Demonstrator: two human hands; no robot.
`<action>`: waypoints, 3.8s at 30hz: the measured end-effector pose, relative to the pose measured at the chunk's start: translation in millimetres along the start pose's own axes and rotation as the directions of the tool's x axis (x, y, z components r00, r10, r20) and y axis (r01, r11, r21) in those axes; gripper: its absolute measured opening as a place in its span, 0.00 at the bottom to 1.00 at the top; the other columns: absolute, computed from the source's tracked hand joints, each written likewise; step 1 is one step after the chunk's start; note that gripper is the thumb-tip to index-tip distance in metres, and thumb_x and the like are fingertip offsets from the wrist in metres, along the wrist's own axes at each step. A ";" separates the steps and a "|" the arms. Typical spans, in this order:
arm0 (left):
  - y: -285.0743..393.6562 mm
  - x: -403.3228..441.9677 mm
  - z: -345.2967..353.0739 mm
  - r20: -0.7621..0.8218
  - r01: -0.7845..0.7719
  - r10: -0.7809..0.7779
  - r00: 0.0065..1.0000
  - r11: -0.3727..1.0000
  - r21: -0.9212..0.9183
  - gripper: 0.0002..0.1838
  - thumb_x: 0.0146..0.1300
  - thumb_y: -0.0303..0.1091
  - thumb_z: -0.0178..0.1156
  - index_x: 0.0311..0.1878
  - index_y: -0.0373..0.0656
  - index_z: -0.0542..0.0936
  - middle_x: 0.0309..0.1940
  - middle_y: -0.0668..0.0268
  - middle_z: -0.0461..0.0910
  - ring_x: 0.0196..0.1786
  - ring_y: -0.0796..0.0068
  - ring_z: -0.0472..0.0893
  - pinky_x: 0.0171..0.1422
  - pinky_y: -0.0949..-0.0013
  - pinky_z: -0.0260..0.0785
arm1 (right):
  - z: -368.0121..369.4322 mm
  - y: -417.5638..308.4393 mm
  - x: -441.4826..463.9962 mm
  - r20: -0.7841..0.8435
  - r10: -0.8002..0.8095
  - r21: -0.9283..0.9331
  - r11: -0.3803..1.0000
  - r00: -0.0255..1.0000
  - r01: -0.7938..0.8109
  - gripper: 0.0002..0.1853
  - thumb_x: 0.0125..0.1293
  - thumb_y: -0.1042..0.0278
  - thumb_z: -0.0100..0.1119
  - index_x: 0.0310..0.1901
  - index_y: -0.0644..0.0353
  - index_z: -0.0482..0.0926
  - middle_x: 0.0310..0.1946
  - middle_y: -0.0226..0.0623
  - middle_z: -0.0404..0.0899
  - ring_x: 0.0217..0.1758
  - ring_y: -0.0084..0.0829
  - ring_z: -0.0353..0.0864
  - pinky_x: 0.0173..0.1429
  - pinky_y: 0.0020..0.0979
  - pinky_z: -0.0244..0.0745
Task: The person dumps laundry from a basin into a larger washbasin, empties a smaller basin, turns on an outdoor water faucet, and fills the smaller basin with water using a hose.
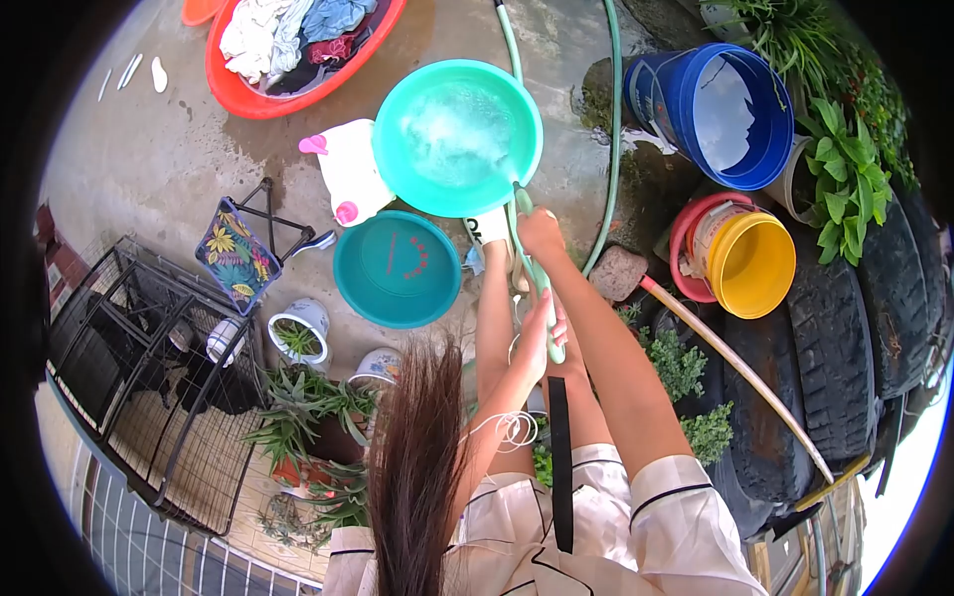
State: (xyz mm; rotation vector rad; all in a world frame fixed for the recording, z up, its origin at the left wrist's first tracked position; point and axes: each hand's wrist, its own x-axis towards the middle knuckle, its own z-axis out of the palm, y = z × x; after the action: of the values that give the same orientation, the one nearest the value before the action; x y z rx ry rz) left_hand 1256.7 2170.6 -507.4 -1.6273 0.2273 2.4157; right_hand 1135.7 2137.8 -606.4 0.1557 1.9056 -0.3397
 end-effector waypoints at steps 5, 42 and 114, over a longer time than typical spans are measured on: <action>-3.6 -1.6 -3.3 -0.015 -0.015 0.014 1.000 1.000 -0.023 0.20 0.61 0.52 0.46 0.25 0.44 0.66 0.14 0.75 0.60 0.14 0.86 0.60 0.18 0.81 0.53 | 8.7 7.0 4.9 0.014 -0.018 -0.005 1.000 1.000 0.018 0.21 0.55 0.59 0.41 0.39 0.73 0.69 0.26 0.53 0.77 0.24 0.40 0.79 0.42 0.38 0.72; 22.7 -12.9 -3.4 -0.165 -0.215 0.179 0.970 0.949 -0.232 0.17 0.64 0.50 0.42 0.39 0.46 0.70 0.24 0.78 0.66 0.23 0.89 0.64 0.24 0.83 0.56 | 63.6 -47.1 -8.2 0.156 -0.304 -0.267 0.903 0.940 0.337 0.19 0.57 0.60 0.43 0.38 0.72 0.68 0.25 0.55 0.76 0.26 0.45 0.78 0.35 0.40 0.72; 25.5 1.3 2.6 -0.139 -0.095 0.089 0.986 0.995 -0.033 0.20 0.59 0.53 0.50 0.25 0.45 0.66 0.14 0.76 0.61 0.15 0.88 0.61 0.18 0.82 0.53 | 8.7 -21.2 8.0 -0.106 -0.014 0.188 0.982 0.994 0.034 0.18 0.58 0.57 0.46 0.34 0.68 0.70 0.16 0.39 0.72 0.13 0.31 0.73 0.18 0.31 0.68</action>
State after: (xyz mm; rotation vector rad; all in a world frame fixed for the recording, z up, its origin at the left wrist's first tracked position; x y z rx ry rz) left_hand 1247.1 2146.8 -507.5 -1.8417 0.2849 2.3909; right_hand 1134.9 2114.6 -613.3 0.2826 1.9780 -0.5392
